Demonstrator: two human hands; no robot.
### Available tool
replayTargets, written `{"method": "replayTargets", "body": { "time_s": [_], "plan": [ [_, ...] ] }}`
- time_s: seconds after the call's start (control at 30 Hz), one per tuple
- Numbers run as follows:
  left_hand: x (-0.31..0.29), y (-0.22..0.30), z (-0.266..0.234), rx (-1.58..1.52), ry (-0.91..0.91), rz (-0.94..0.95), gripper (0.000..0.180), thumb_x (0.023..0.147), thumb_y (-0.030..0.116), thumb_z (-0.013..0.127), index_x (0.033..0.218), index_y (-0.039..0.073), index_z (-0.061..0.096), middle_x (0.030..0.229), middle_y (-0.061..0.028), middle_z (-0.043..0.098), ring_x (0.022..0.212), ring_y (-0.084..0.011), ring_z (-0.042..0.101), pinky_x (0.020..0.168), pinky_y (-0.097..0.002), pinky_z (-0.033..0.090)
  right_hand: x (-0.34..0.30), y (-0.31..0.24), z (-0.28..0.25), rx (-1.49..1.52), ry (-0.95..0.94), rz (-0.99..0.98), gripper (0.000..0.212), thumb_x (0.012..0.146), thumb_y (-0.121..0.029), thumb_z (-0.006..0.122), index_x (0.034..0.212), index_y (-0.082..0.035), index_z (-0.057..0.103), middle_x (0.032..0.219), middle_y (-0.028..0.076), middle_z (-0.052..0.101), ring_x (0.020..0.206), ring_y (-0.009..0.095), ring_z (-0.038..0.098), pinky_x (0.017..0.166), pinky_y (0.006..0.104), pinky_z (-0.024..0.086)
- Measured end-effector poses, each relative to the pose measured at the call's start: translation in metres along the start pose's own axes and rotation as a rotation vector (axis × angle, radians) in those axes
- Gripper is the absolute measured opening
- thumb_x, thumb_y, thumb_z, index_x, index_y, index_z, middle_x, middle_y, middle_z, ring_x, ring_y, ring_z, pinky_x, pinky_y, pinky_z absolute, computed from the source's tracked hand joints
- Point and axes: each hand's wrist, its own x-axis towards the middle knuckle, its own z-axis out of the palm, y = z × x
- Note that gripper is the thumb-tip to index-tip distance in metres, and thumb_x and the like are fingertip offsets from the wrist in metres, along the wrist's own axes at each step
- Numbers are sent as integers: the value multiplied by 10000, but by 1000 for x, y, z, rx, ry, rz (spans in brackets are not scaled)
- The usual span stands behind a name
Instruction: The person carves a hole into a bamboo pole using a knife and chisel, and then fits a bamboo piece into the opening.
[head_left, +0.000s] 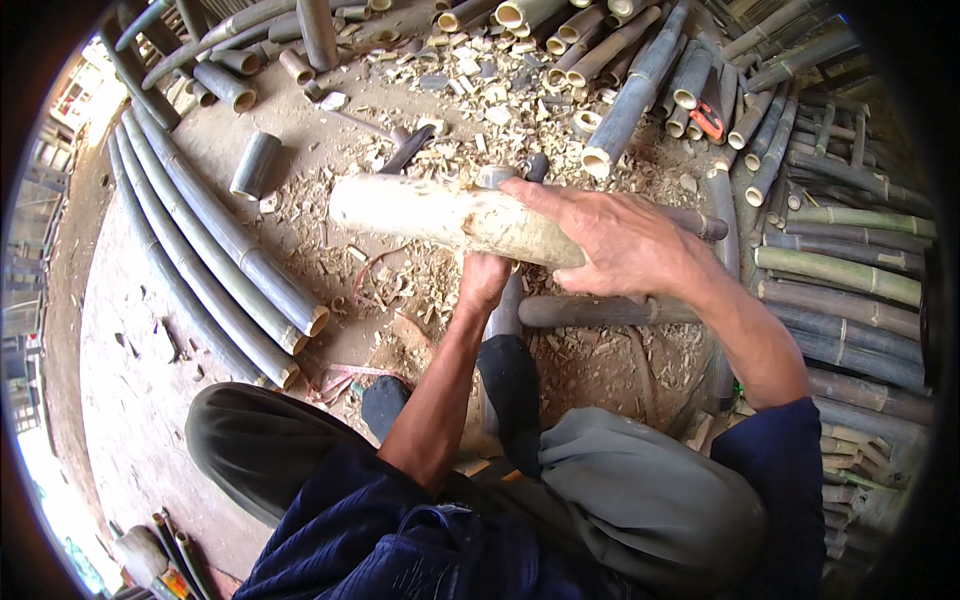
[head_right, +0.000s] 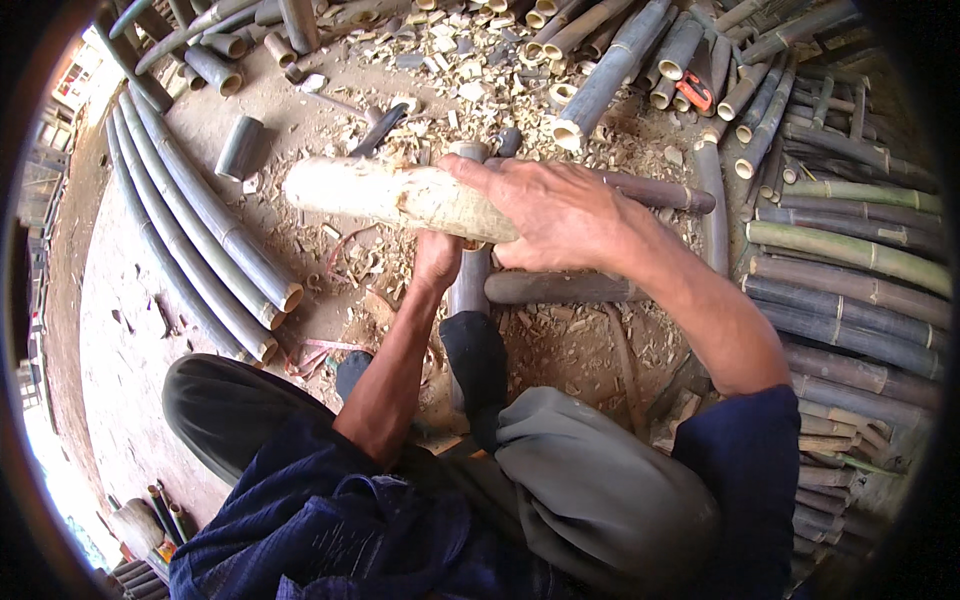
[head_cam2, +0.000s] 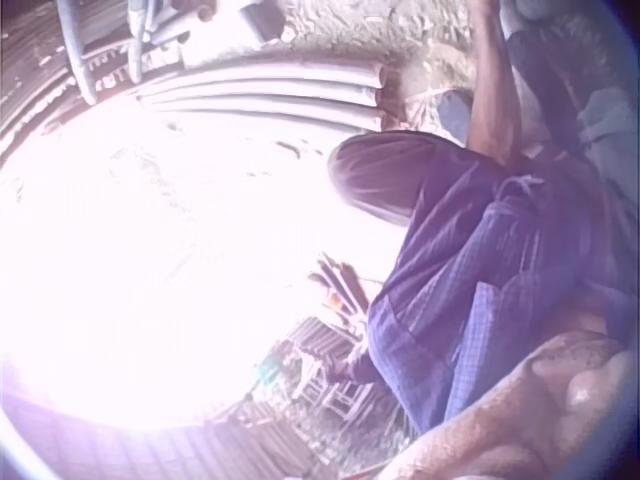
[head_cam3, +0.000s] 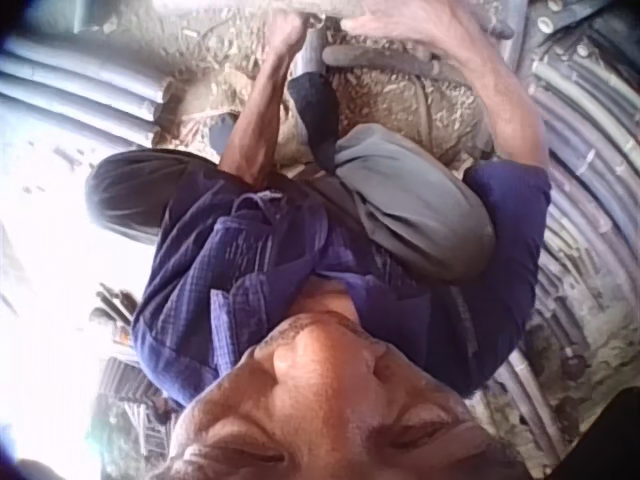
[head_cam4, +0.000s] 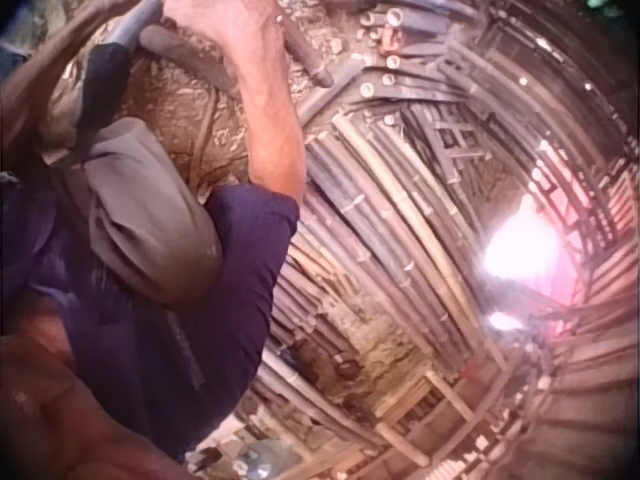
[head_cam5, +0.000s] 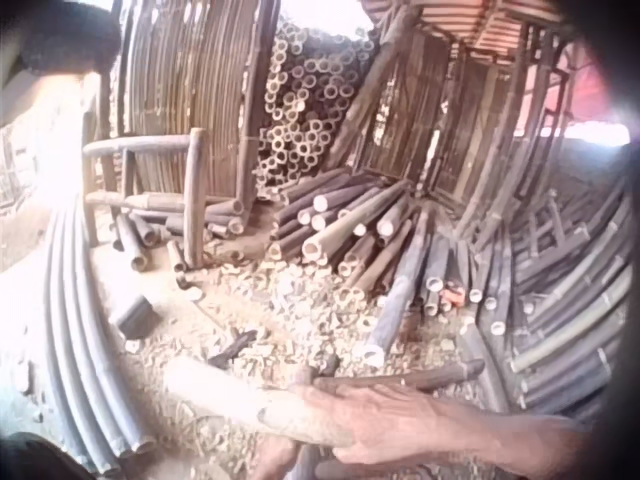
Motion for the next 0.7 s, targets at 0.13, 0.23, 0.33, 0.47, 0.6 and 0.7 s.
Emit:
{"method": "replayTargets", "body": {
  "time_s": [0.13, 0.23, 0.33, 0.47, 0.6, 0.7],
  "plan": [
    [-5, 21, 17, -84, -148, -151, 370, 964, 76, 627, 1321, -22, 622, 1266, -159, 686, 1155, -209, 622, 966, -365, 512, -13, 13, -9, -121, 33, 12, 1066, 771, -161, 770, 1660, -279, 193, 1238, 212, 666, 989, 363, 692, 876, 512, 606],
    [-3, 31, 7, -35, -185, -83, 394, 960, 72, 628, 1344, -10, 602, 1309, -169, 663, 1184, -221, 617, 989, -370, 512, -23, 6, 4, 82, 218, -119, 1038, 772, -172, 747, 1657, -276, 214, 1120, 201, 674, 945, 381, 695, 844, 515, 600],
    [-6, 19, 30, 86, -238, 33, 428, 955, 80, 640, 1369, -2, 572, 1357, -170, 632, 1221, -255, 604, 1034, -385, 500, -34, 21, 28, 105, 274, -56, 1001, 762, -192, 714, 1650, -249, 254, 1043, 223, 670, 903, 408, 703, 850, 524, 594],
    [16, 9, 31, 407, -169, 290, 445, 982, 123, 620, 1400, -2, 534, 1379, -215, 595, 1317, -333, 534, 1123, -426, 438, -30, 24, 19, -51, 133, 103, 1020, 782, -153, 731, 1658, -242, 216, 1312, 244, 580, 1049, 427, 680, 954, 504, 578],
    [35, 31, 14, -474, 268, -14, 194, 985, 104, 595, 1115, -18, 673, 945, -112, 733, 800, -148, 703, 639, -305, 584, -34, 11, 13, 230, 118, 209, 1025, 773, -107, 771, 1646, -186, 241, 1547, 211, 496, 1289, 423, 599, 1137, 474, 472],
    [40, -16, -15, 281, 156, 125, 302, 960, 108, 704, 1228, -15, 640, 1069, -90, 727, 922, -156, 684, 734, -314, 560, -25, 1, 2, 153, 241, 62, 1038, 760, -104, 781, 1644, -182, 243, 1536, 212, 506, 1300, 404, 596, 1138, 459, 472]
  ]
}}
